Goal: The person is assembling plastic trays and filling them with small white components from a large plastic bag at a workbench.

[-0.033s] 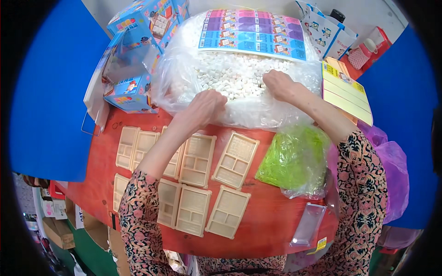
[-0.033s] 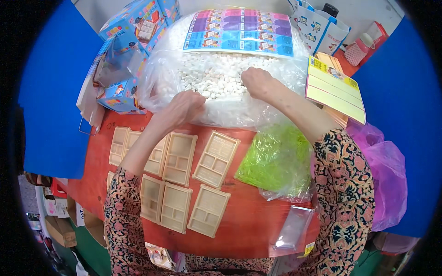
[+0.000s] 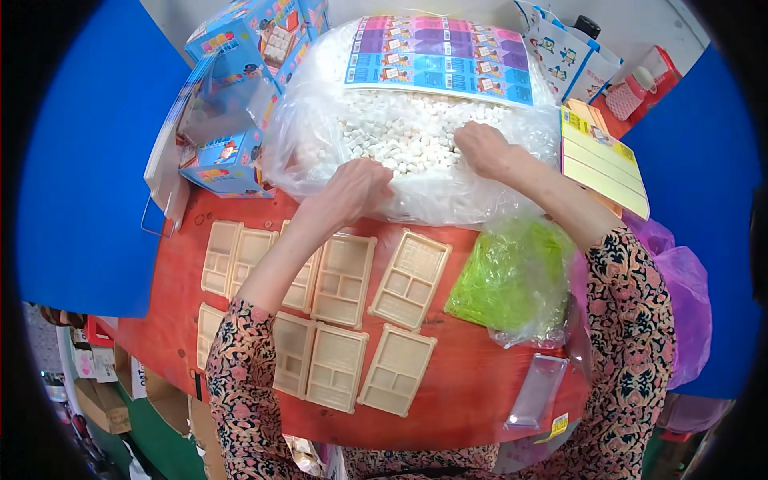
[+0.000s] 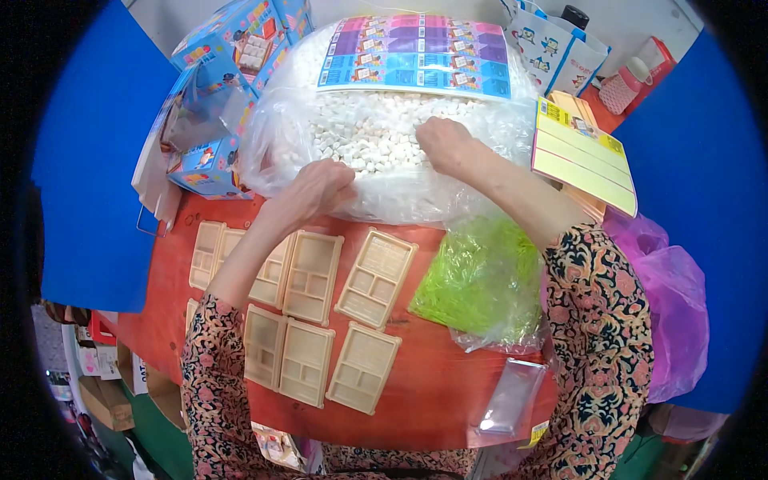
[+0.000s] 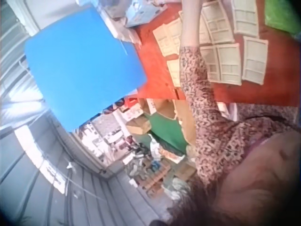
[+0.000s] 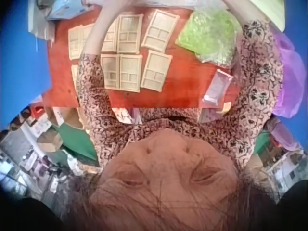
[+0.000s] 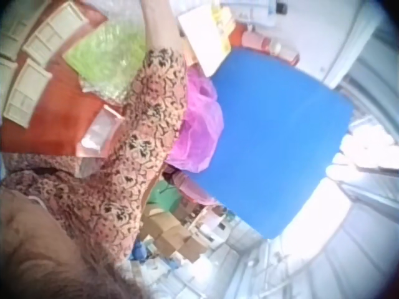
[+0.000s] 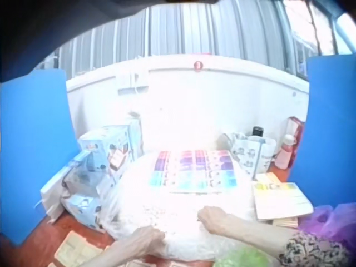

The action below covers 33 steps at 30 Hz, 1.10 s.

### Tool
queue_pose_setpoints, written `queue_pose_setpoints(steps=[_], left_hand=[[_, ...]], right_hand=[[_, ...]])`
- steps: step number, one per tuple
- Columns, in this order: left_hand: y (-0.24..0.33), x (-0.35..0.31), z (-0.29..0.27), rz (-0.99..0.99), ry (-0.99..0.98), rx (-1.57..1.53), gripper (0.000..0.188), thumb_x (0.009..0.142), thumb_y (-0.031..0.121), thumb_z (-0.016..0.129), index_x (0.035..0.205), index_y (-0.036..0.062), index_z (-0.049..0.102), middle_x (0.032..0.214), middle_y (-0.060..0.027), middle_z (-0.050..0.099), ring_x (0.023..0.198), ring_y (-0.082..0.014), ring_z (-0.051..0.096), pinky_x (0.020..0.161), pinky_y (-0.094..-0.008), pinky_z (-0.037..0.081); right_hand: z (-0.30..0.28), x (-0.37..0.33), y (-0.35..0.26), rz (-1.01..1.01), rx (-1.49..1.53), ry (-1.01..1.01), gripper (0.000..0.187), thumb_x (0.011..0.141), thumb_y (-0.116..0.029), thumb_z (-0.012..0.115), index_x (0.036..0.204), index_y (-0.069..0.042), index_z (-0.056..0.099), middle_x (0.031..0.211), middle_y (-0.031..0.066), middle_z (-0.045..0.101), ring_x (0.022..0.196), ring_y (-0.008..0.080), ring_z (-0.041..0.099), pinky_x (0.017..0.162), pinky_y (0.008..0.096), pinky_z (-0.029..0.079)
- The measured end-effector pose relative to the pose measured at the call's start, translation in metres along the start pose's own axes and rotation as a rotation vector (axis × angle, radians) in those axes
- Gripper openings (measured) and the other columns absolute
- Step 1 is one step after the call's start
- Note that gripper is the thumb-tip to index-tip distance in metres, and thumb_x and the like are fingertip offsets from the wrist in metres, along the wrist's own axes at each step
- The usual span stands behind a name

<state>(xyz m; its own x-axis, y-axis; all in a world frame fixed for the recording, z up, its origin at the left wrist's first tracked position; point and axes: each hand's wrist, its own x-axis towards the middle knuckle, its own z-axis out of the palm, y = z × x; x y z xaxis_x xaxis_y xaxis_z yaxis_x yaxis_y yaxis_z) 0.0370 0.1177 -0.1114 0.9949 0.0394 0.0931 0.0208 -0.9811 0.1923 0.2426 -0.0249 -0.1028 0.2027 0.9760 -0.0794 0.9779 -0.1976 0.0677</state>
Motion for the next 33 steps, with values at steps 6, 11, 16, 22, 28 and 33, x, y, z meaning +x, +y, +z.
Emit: queue_pose_setpoints(steps=[6,11,16,22,28,33], left_hand=[[-0.025,0.022,-0.002,-0.393,0.135,-0.839,0.027,0.084,0.025,0.059,0.082,-0.0010,0.063,0.071,-0.0161,0.060,0.065,-0.0252,0.057,0.061,-0.0332,0.044],[-0.068,0.037,-0.001,-0.235,0.355,-0.234,0.016,0.081,0.015,0.056,0.088,0.0015,0.062,0.074,-0.0173,0.059,0.072,-0.0321,0.058,0.067,-0.0382,0.045],[-0.106,0.059,-0.021,-0.067,0.363,0.158,0.022,0.076,0.004,0.051,0.097,0.0023,0.059,0.094,-0.0204,0.058,0.085,-0.0387,0.057,0.072,-0.0440,0.045],[-0.125,0.082,-0.046,-0.130,0.353,0.131,0.026,0.072,0.001,0.054,0.097,0.0014,0.061,0.103,-0.0243,0.057,0.096,-0.0387,0.056,0.081,-0.0443,0.045],[-0.112,0.068,-0.048,-0.175,0.393,-0.052,0.028,0.078,0.005,0.054,0.105,0.0030,0.060,0.106,-0.0205,0.056,0.094,-0.0370,0.056,0.081,-0.0413,0.046],[-0.084,0.034,-0.036,-0.243,0.142,-0.017,0.022,0.077,0.013,0.061,0.095,0.0010,0.060,0.102,-0.0224,0.056,0.098,-0.0355,0.054,0.083,-0.0410,0.045]], right_hand=[[0.018,0.034,-0.031,-0.125,-0.089,0.247,0.013,0.070,0.000,0.056,0.084,0.001,0.055,0.092,0.0166,0.054,0.089,0.0310,0.056,0.070,0.0368,0.051],[0.009,0.046,-0.056,0.025,0.017,0.242,0.023,0.070,0.001,0.055,0.093,0.003,0.049,0.091,0.0162,0.054,0.088,0.0315,0.056,0.069,0.0365,0.052],[0.022,0.074,-0.065,-0.312,0.197,0.506,0.021,0.074,-0.001,0.053,0.095,0.001,0.048,0.090,0.0161,0.050,0.089,0.0328,0.053,0.076,0.0385,0.046],[0.022,0.137,-0.067,-0.324,0.216,0.875,0.024,0.080,-0.007,0.050,0.102,0.002,0.048,0.103,0.0189,0.049,0.102,0.0351,0.047,0.087,0.0413,0.040],[0.042,0.203,-0.035,-0.269,-0.025,0.625,0.041,0.082,-0.020,0.054,0.118,-0.003,0.048,0.125,0.0133,0.048,0.119,0.0282,0.043,0.102,0.0374,0.034],[0.002,0.175,-0.044,-0.348,0.244,0.323,0.041,0.086,-0.032,0.053,0.115,-0.003,0.051,0.117,0.0131,0.055,0.114,0.0269,0.049,0.097,0.0389,0.039]])
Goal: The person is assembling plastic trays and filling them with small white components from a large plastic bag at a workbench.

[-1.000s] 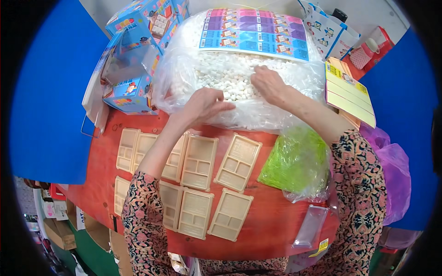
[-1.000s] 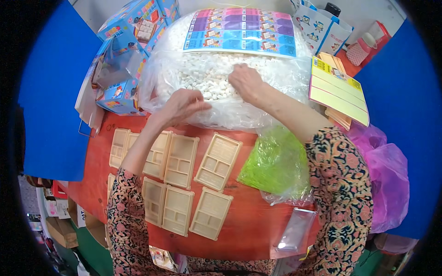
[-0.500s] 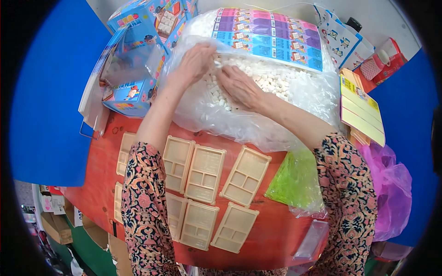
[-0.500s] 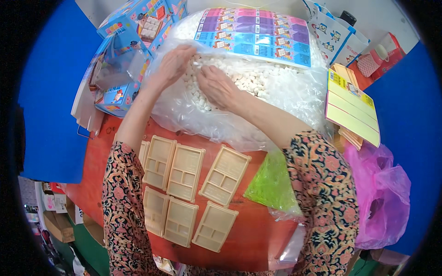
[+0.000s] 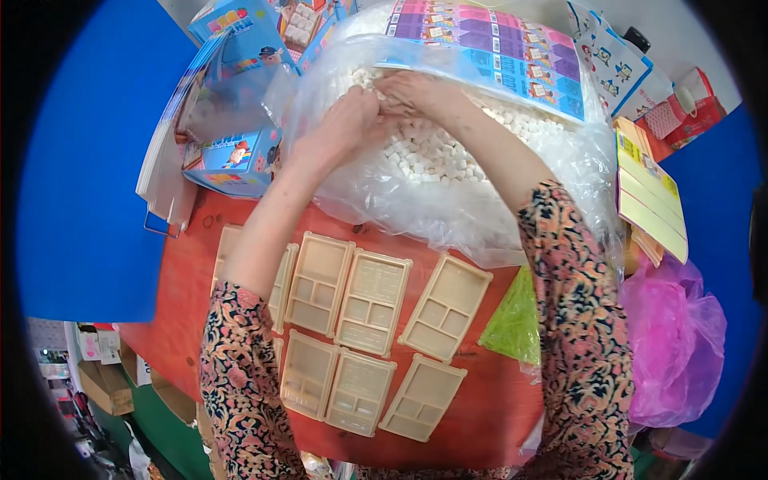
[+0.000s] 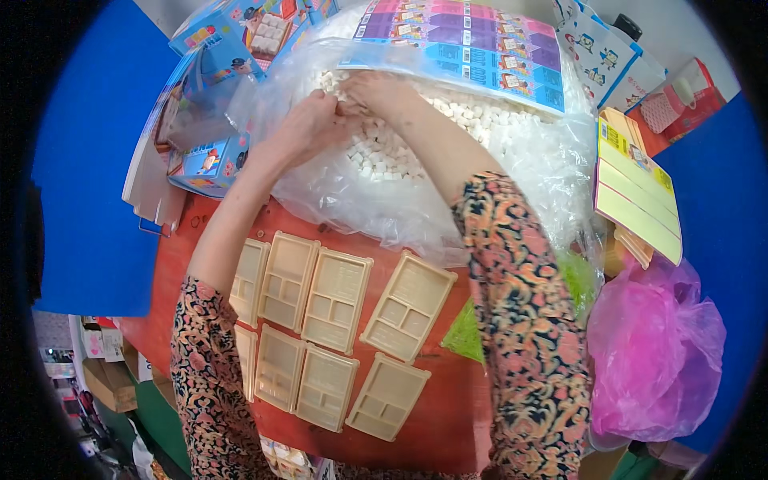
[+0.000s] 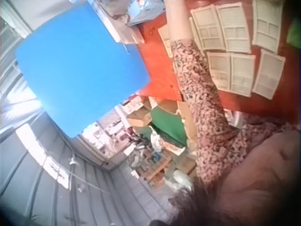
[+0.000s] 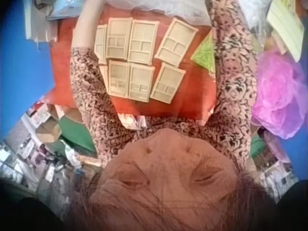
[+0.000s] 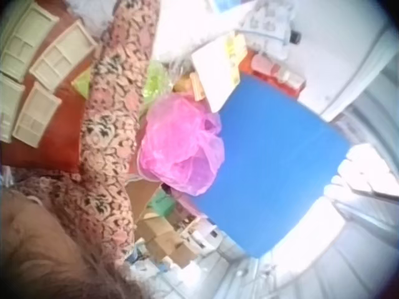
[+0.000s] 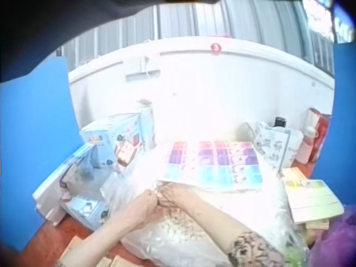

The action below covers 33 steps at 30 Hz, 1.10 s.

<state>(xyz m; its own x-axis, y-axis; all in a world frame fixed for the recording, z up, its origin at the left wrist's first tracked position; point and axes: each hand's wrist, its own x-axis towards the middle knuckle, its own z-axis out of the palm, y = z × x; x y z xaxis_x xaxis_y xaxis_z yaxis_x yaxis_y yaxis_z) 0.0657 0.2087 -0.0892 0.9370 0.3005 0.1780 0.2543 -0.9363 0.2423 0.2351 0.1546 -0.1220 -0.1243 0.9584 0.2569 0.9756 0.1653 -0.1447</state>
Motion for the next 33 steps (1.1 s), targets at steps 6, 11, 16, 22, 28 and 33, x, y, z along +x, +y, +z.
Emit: queue_pose_setpoints(steps=[6,11,16,22,28,33], left_hand=[[0.017,-0.002,0.009,0.018,-0.084,0.163,0.050,0.070,0.025,0.073,0.099,-0.0101,0.055,0.098,-0.0261,0.058,0.102,-0.0366,0.055,0.083,-0.0431,0.046],[0.024,-0.011,0.012,0.102,-0.162,-0.093,0.058,0.071,0.029,0.072,0.106,-0.0100,0.047,0.100,-0.0280,0.056,0.099,-0.0404,0.054,0.081,-0.0449,0.045],[0.043,0.006,0.060,0.023,0.067,-0.006,0.044,0.080,0.020,0.061,0.108,-0.0088,0.043,0.106,-0.0312,0.051,0.095,-0.0427,0.054,0.081,-0.0469,0.045],[0.060,0.021,0.073,-0.484,0.441,-0.597,0.029,0.088,0.023,0.046,0.092,-0.0049,0.051,0.083,-0.0252,0.057,0.082,-0.0457,0.055,0.076,-0.0485,0.043],[0.052,0.027,0.070,-0.697,0.667,-1.343,0.026,0.089,0.026,0.049,0.083,0.0023,0.057,0.071,-0.0028,0.053,0.064,-0.0137,0.051,0.044,-0.0328,0.040],[0.073,0.013,0.045,-0.761,0.406,-1.246,0.026,0.081,0.025,0.056,0.082,-0.0017,0.057,0.070,-0.0103,0.054,0.054,-0.0216,0.052,0.044,-0.0374,0.044]], right_hand=[[-0.019,-0.034,0.010,0.266,-0.038,-0.371,0.053,0.086,-0.051,0.049,0.116,-0.008,0.056,0.110,0.0196,0.059,0.106,0.0301,0.055,0.090,0.0424,0.044],[-0.051,-0.063,-0.041,0.283,-0.063,-0.363,0.048,0.091,-0.042,0.044,0.118,-0.002,0.047,0.116,0.0246,0.051,0.103,0.0380,0.052,0.084,0.0463,0.045],[-0.014,-0.089,-0.044,0.219,-0.452,-0.189,0.045,0.085,-0.024,0.053,0.119,0.003,0.040,0.119,0.0256,0.043,0.106,0.0430,0.046,0.080,0.0479,0.046],[-0.002,-0.057,-0.045,0.582,0.193,0.388,0.023,0.079,-0.023,0.053,0.081,-0.001,0.061,0.080,0.0216,0.059,0.077,0.0387,0.057,0.069,0.0444,0.046],[-0.021,-0.041,-0.072,0.679,0.425,0.609,0.031,0.077,-0.028,0.053,0.067,-0.001,0.064,0.069,0.0211,0.061,0.069,0.0370,0.059,0.067,0.0445,0.047],[-0.035,-0.066,-0.065,0.849,0.494,0.429,0.030,0.078,-0.032,0.057,0.078,-0.005,0.069,0.063,0.0105,0.062,0.061,0.0184,0.059,0.061,0.0343,0.046]])
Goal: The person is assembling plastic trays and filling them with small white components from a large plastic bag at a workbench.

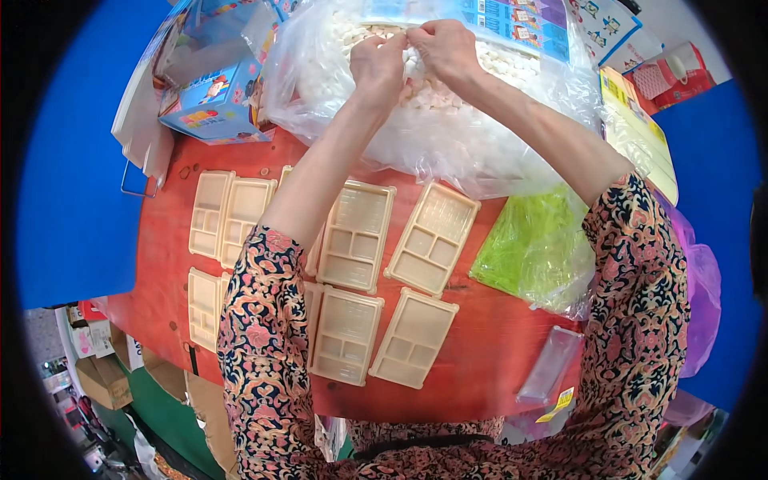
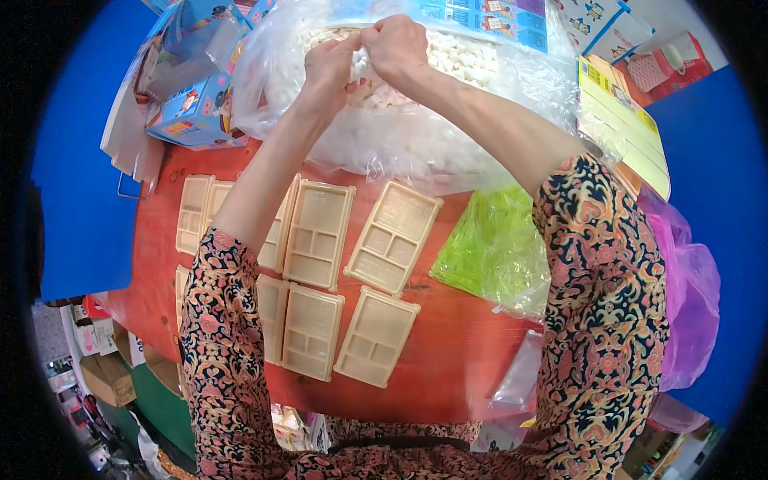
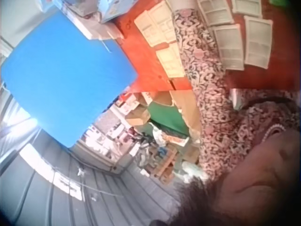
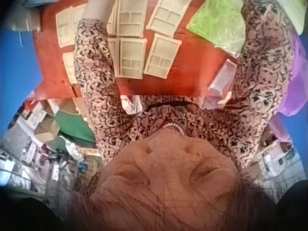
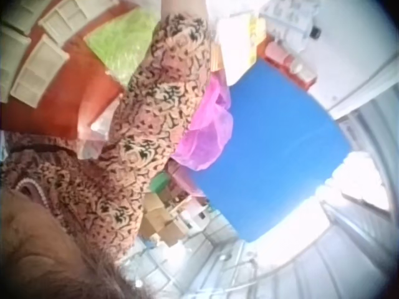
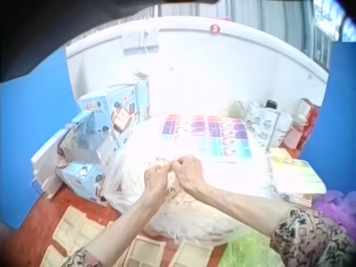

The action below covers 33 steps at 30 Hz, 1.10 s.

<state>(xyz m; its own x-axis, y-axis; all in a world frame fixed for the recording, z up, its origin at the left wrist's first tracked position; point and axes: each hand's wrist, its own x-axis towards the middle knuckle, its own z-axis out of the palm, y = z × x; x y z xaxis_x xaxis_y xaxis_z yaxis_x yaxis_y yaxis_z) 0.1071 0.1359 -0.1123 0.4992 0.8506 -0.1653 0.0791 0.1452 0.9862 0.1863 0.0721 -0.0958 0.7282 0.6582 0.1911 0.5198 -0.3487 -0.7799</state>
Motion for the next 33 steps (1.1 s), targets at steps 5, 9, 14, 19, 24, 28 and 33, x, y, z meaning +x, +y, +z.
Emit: queue_pose_setpoints(steps=[5,9,14,19,24,28,33], left_hand=[[0.025,-0.020,0.003,-0.174,-0.030,-0.290,0.024,0.086,0.026,0.056,0.090,0.0030,0.055,0.070,-0.0065,0.052,0.054,-0.0175,0.048,0.040,-0.0286,0.036],[0.026,-0.034,0.001,-0.210,-0.050,-0.566,0.023,0.086,0.027,0.056,0.084,0.0036,0.054,0.068,-0.0070,0.052,0.051,-0.0185,0.049,0.039,-0.0300,0.033],[0.029,-0.061,-0.004,-0.187,-0.053,-0.540,0.019,0.089,0.027,0.054,0.086,0.0089,0.056,0.073,-0.0023,0.055,0.055,-0.0118,0.049,0.043,-0.0269,0.036],[0.036,-0.083,-0.041,-0.123,-0.136,-0.459,0.012,0.089,0.026,0.055,0.088,0.0142,0.058,0.074,0.0035,0.057,0.058,-0.0075,0.049,0.048,-0.0230,0.038],[0.036,-0.151,-0.068,-0.107,-0.126,-0.484,0.011,0.091,0.024,0.051,0.089,0.0145,0.057,0.074,0.0044,0.056,0.057,-0.0059,0.049,0.046,-0.0218,0.034],[0.017,-0.175,-0.090,-0.162,-0.061,-0.477,0.015,0.092,0.026,0.048,0.086,0.0132,0.054,0.073,0.0032,0.054,0.057,-0.0060,0.049,0.044,-0.0221,0.032],[0.000,-0.200,-0.109,-0.229,-0.060,-0.463,0.017,0.091,0.027,0.048,0.084,0.0118,0.051,0.067,0.0029,0.050,0.053,-0.0065,0.047,0.040,-0.0220,0.028]], right_hand=[[-0.016,0.014,0.000,-0.074,-0.048,0.002,0.029,0.078,-0.028,0.056,0.074,-0.001,0.065,0.067,0.0126,0.063,0.061,0.0213,0.061,0.058,0.0347,0.048],[-0.013,-0.003,-0.011,-0.659,-0.176,0.225,0.023,0.075,-0.017,0.052,0.060,-0.002,0.061,0.064,0.0214,0.060,0.058,0.0383,0.058,0.059,0.0460,0.047],[-0.013,-0.039,-0.024,-0.978,-0.412,0.403,0.015,0.071,-0.014,0.053,0.060,-0.003,0.053,0.065,0.0194,0.052,0.065,0.0369,0.054,0.059,0.0453,0.043],[-0.026,-0.066,-0.051,-1.179,-0.293,0.453,0.012,0.068,-0.014,0.054,0.062,-0.005,0.049,0.062,0.0171,0.048,0.061,0.0348,0.051,0.056,0.0443,0.040],[-0.025,-0.127,-0.077,-0.722,-0.140,-0.088,0.015,0.072,-0.017,0.059,0.070,-0.002,0.060,0.070,0.0173,0.060,0.063,0.0339,0.059,0.056,0.0418,0.047],[-0.016,-0.158,-0.082,-0.592,-0.081,-0.165,0.019,0.076,-0.017,0.056,0.070,0.000,0.060,0.072,0.0212,0.061,0.066,0.0383,0.060,0.061,0.0412,0.049],[-0.003,-0.191,-0.080,-0.608,0.001,-0.144,0.026,0.085,-0.019,0.048,0.079,0.004,0.058,0.070,0.0229,0.060,0.065,0.0380,0.060,0.060,0.0399,0.048]])
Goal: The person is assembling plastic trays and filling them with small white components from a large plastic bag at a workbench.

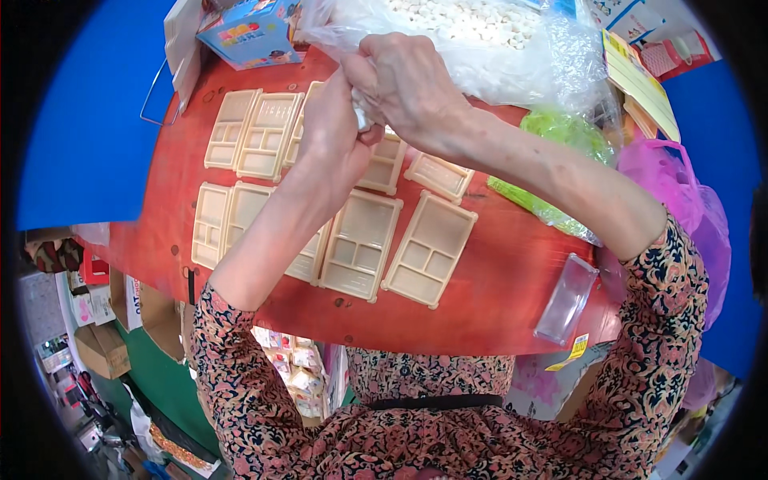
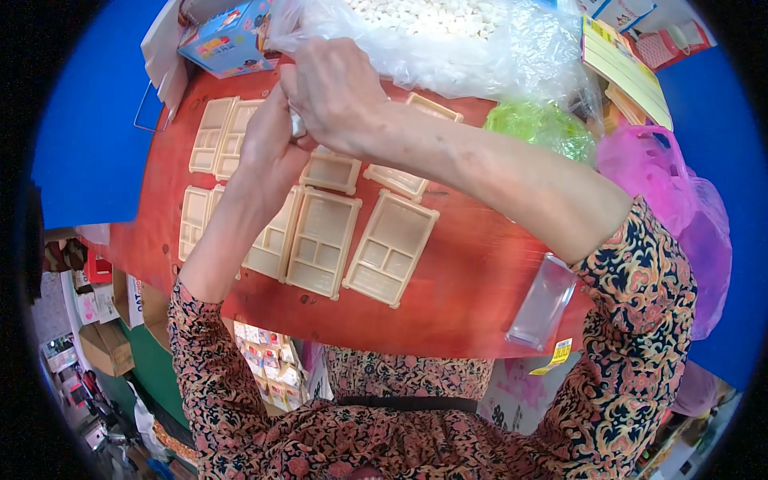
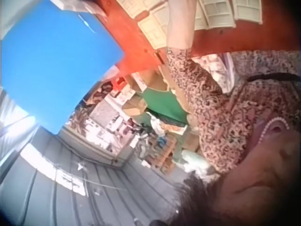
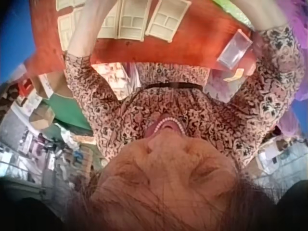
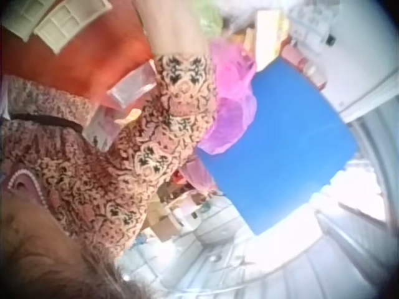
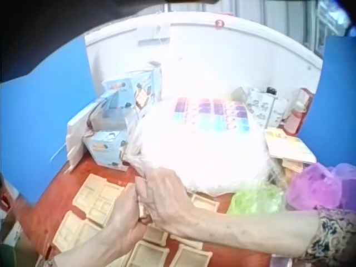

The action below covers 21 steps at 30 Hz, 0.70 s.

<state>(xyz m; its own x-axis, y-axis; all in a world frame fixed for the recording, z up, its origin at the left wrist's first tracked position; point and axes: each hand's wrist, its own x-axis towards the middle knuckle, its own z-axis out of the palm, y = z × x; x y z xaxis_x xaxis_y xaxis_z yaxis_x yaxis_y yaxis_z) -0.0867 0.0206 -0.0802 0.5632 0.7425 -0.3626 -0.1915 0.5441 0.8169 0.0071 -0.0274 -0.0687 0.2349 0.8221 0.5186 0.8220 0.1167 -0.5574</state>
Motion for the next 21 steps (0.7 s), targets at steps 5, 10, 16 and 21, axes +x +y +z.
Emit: queue_pose_setpoints(steps=[5,10,16,21], left_hand=[[-0.003,0.019,-0.017,-0.031,-0.007,0.094,0.017,0.091,0.028,0.049,0.086,0.0124,0.053,0.067,0.0029,0.053,0.052,-0.0070,0.049,0.038,-0.0223,0.029],[-0.012,0.054,-0.039,-0.071,-0.104,0.336,0.022,0.091,0.031,0.050,0.084,0.0108,0.055,0.065,0.0021,0.055,0.050,-0.0076,0.051,0.036,-0.0224,0.030],[-0.012,0.063,-0.048,0.114,-0.144,0.781,0.034,0.085,0.031,0.050,0.079,-0.0015,0.060,0.064,-0.0042,0.057,0.049,-0.0136,0.054,0.040,-0.0272,0.039],[-0.014,0.064,-0.056,0.213,-0.187,0.839,0.032,0.081,0.029,0.057,0.083,-0.0025,0.063,0.068,-0.0064,0.060,0.058,-0.0109,0.057,0.046,-0.0270,0.044]], right_hand=[[0.019,0.003,0.012,0.155,0.092,-0.131,0.031,0.086,-0.023,0.047,0.080,0.005,0.059,0.065,0.0185,0.059,0.059,0.0297,0.061,0.058,0.0381,0.048],[0.041,-0.001,0.038,0.352,0.188,-0.049,0.034,0.086,-0.026,0.047,0.077,0.005,0.059,0.057,0.0114,0.055,0.051,0.0176,0.053,0.052,0.0338,0.045],[0.057,-0.013,0.063,0.338,0.155,-0.003,0.030,0.085,-0.022,0.049,0.080,0.004,0.062,0.056,0.0123,0.053,0.050,0.0154,0.050,0.051,0.0324,0.043],[0.051,-0.021,0.071,0.214,0.054,-0.109,0.025,0.082,-0.018,0.054,0.090,0.004,0.063,0.067,0.0180,0.059,0.059,0.0214,0.057,0.058,0.0342,0.045]])
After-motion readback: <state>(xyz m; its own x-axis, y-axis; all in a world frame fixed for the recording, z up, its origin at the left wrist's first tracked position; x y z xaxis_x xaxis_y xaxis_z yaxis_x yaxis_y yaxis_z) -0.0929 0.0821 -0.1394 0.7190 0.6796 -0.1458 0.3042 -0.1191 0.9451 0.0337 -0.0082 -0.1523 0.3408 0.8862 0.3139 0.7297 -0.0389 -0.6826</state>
